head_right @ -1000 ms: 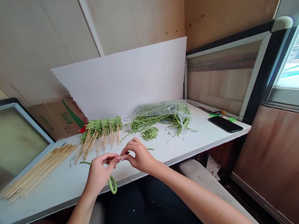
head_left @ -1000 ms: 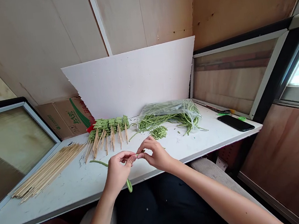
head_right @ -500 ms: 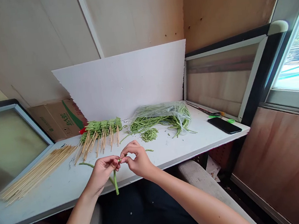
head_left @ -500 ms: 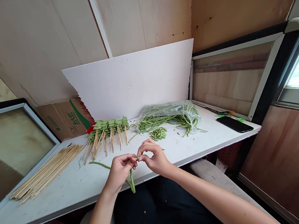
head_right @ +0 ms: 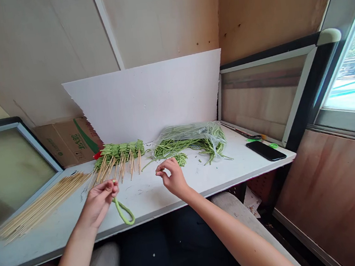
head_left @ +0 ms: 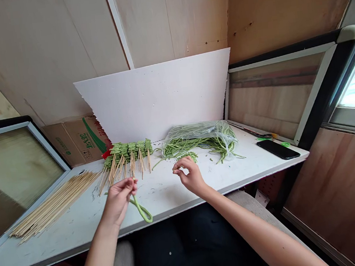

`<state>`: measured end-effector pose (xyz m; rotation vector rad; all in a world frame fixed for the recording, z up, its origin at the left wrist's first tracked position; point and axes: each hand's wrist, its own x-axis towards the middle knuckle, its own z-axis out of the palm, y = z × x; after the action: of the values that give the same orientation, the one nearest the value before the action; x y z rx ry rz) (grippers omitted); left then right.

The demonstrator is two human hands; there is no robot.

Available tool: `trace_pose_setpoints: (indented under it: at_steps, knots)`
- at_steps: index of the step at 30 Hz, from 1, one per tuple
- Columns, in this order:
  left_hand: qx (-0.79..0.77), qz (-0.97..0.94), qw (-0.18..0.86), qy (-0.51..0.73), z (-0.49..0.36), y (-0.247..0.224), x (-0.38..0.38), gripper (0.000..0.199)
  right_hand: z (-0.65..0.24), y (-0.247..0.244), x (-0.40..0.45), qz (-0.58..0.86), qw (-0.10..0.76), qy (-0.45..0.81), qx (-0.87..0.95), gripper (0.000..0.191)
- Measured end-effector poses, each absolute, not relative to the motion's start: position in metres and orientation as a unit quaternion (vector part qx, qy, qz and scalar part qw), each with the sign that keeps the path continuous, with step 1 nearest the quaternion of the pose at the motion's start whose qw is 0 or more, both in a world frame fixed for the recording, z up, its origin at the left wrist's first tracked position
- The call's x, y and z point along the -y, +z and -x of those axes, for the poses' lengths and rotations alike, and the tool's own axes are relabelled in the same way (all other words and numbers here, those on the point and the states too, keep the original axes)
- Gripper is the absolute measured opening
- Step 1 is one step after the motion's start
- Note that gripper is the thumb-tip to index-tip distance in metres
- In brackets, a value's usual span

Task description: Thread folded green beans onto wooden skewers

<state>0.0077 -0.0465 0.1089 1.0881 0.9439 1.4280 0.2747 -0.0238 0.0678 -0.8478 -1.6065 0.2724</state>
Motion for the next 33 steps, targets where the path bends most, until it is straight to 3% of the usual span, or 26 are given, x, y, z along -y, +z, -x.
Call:
trace_pose_setpoints:
  at_steps: [7,16,23,33]
  knots:
    - [-0.398,-0.438,0.537,0.602,0.003,0.109,0.039,0.040,-0.293,0.045,0.003,0.503,0.404,0.024,0.763,0.013]
    - [-0.411,-0.506,0.542,0.530,-0.016,0.103,0.044,0.039,-0.321,0.046,-0.009,0.651,0.184,0.027,0.736,0.018]
    - [-0.424,-0.552,0.529,0.486,-0.018,0.097,0.043,0.037,-0.333,0.053,-0.010,0.624,0.176,0.171,0.742,0.016]
    - [-0.441,-0.587,0.512,0.446,-0.033,0.095,0.048,0.043,-0.334,0.049,-0.013,0.559,0.196,0.181,0.785,0.020]
